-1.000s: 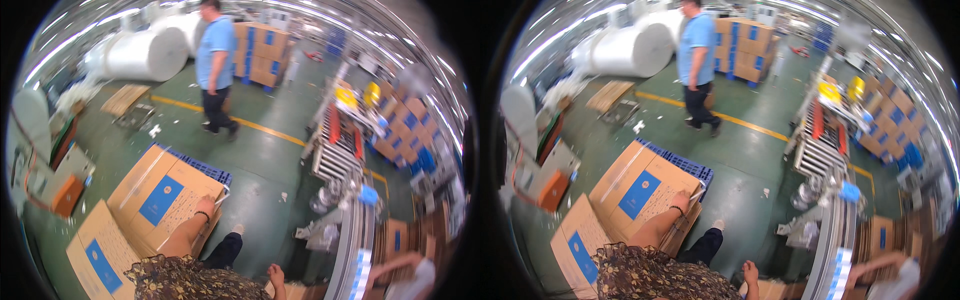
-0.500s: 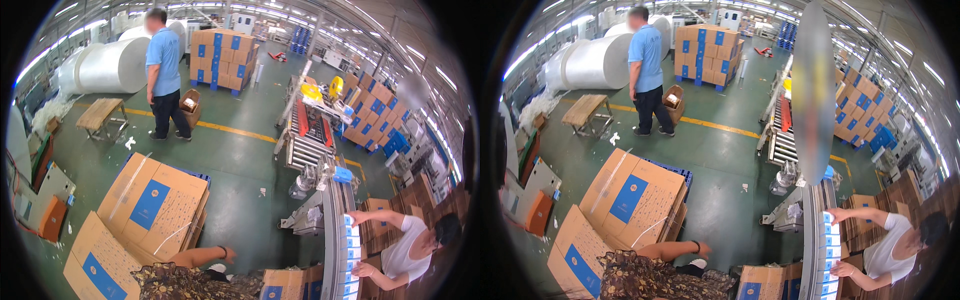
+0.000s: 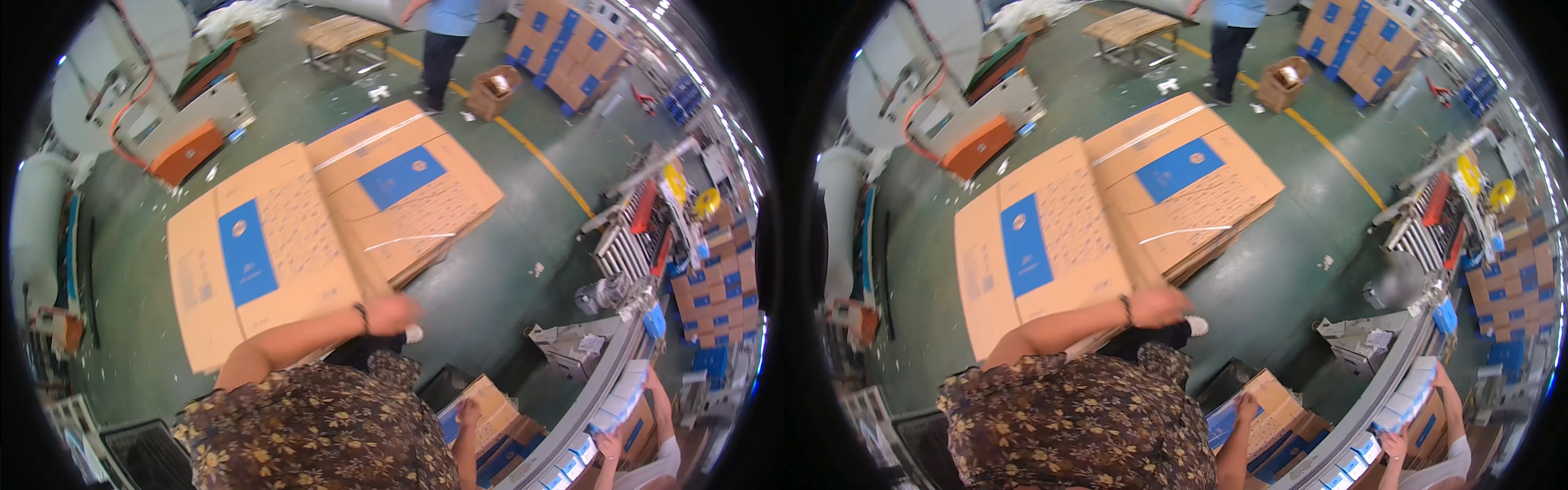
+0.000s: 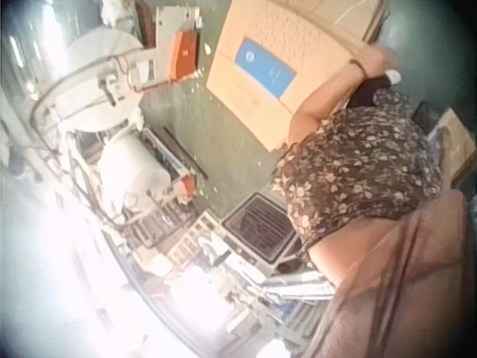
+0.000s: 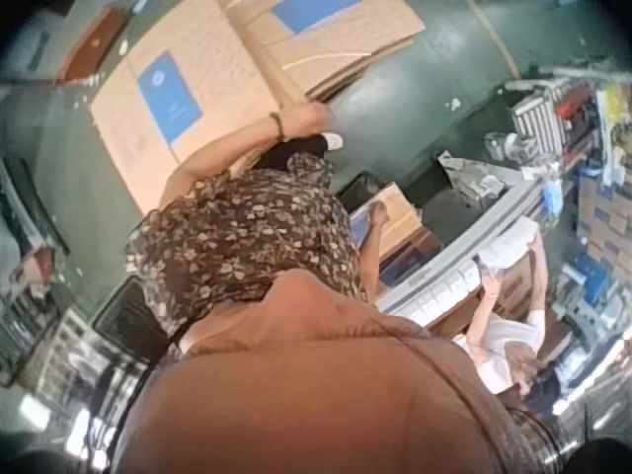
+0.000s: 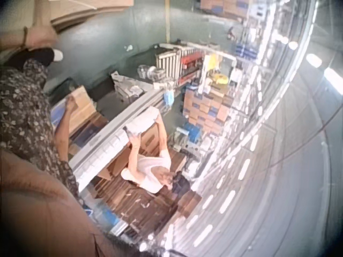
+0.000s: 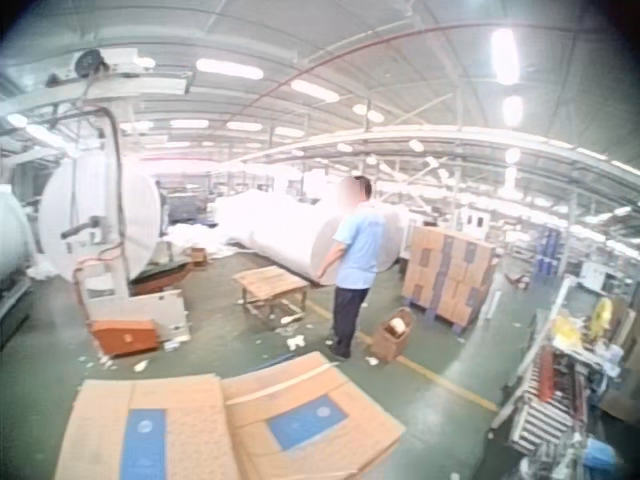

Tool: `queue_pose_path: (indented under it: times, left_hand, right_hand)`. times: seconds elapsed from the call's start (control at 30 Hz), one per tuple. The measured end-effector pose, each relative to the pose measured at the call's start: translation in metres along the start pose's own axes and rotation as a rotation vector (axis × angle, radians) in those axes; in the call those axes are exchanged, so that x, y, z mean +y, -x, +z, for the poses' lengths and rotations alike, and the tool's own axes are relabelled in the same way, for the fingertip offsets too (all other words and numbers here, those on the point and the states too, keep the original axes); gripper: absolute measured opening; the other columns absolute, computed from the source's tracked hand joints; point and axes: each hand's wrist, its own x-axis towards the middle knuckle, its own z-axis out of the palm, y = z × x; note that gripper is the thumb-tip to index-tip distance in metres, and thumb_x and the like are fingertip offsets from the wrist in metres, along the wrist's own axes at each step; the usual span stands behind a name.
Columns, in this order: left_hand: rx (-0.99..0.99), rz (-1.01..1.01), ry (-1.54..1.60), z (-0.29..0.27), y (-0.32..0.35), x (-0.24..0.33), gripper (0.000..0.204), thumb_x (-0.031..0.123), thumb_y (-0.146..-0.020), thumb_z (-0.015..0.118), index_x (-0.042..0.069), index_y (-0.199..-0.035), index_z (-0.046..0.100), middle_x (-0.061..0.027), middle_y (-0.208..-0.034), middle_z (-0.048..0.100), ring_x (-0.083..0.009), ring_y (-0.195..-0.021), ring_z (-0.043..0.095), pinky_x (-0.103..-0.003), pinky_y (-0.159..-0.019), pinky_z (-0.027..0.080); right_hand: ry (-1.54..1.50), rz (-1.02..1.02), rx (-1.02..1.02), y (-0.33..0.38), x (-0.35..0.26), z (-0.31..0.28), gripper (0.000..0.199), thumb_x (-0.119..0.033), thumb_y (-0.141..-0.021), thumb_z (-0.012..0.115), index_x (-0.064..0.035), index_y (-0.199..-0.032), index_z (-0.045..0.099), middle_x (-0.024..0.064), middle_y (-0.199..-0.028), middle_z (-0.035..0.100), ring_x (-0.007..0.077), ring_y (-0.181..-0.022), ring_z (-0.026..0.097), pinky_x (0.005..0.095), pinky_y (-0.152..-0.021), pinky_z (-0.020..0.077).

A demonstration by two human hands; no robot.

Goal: The person picks up boxes from a conveyor belt and places them into larger cardboard shipping containers, then moves the containers to a taping machine and stacks them onto a pallet.

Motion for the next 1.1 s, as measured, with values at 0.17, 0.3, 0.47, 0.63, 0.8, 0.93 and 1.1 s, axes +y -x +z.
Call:
queue_pose_path:
  times: [0.17,0.3,0.47,0.63,0.8,0.93,1.1]
  left_hand:
    - [0.948,-0.658,-0.251,-0.095,0.223,-0.023,0.037,0.011,-0.084,0.066,0.006,-0.120,0.060,-0.0142,-0.125,0.060,-0.0336,-0.112,0.056,-0.043,-0.096,0.045]
    - [1.269,-1.350,-0.382,-0.071,0.437,-0.073,0.052,0.023,-0.087,0.068,-0.006,-0.128,0.053,-0.0245,-0.128,0.057,-0.0381,-0.118,0.054,-0.044,-0.102,0.042]
    - [1.352,-1.813,0.244,0.052,0.601,-0.093,0.081,0.061,-0.094,0.043,-0.004,-0.142,0.036,-0.0231,-0.138,0.049,-0.0394,-0.124,0.050,-0.043,-0.107,0.038]
    - [1.460,-1.140,1.154,0.076,0.551,-0.099,0.066,0.046,-0.096,0.053,0.001,-0.142,0.037,-0.0139,-0.132,0.054,-0.0286,-0.116,0.056,-0.039,-0.098,0.046]
    - [1.440,-1.145,1.184,0.068,0.552,-0.063,0.058,0.036,-0.094,0.062,0.003,-0.136,0.042,-0.0127,-0.127,0.057,-0.0222,-0.110,0.059,-0.036,-0.090,0.051]
    - [1.444,-1.203,1.215,0.065,0.549,-0.044,0.054,0.036,-0.095,0.060,0.003,-0.134,0.045,-0.0097,-0.125,0.059,-0.0215,-0.108,0.061,-0.035,-0.087,0.054]
    - [1.453,-1.181,1.271,0.040,0.535,-0.014,0.058,0.034,-0.094,0.062,0.002,-0.138,0.040,-0.0117,-0.125,0.058,-0.0229,-0.108,0.060,-0.036,-0.088,0.053]
  right_hand:
    - [-0.190,0.124,-0.146,-0.019,-0.086,0.074,0.022,-0.024,-0.098,0.053,-0.0072,-0.112,0.058,0.0024,-0.086,0.063,0.0107,-0.069,0.059,0.0246,-0.056,0.0462]
    - [0.026,0.036,-0.301,0.015,-0.150,0.163,0.028,-0.025,-0.098,0.055,-0.0074,-0.119,0.060,0.0049,-0.102,0.067,0.0159,-0.087,0.065,0.0303,-0.071,0.0507]
    - [0.369,-0.758,-0.196,0.027,-0.262,0.267,0.025,-0.022,-0.096,0.056,-0.0013,-0.105,0.066,0.0137,-0.098,0.068,0.0219,-0.088,0.064,0.0340,-0.076,0.0496]
    - [0.546,-0.714,-0.242,-0.022,-0.338,0.343,0.035,-0.033,-0.099,0.050,-0.0020,-0.107,0.066,0.0135,-0.098,0.068,0.0251,-0.089,0.064,0.0352,-0.079,0.0486]
    - [0.281,-0.363,-0.586,-0.004,-0.344,0.423,0.055,-0.046,-0.100,0.042,0.0006,-0.124,0.061,0.0166,-0.121,0.064,0.0257,-0.112,0.059,0.0329,-0.097,0.0432]
    - [0.198,-0.119,-0.748,0.027,-0.359,0.421,0.068,-0.052,-0.100,0.041,0.0054,-0.134,0.050,0.0151,-0.135,0.055,0.0220,-0.122,0.052,0.0312,-0.103,0.0389]
    - [0.354,-0.127,-0.682,0.041,-0.374,0.394,0.070,-0.055,-0.099,0.042,0.0050,-0.134,0.050,0.0140,-0.129,0.059,0.0210,-0.117,0.054,0.0320,-0.101,0.0409]
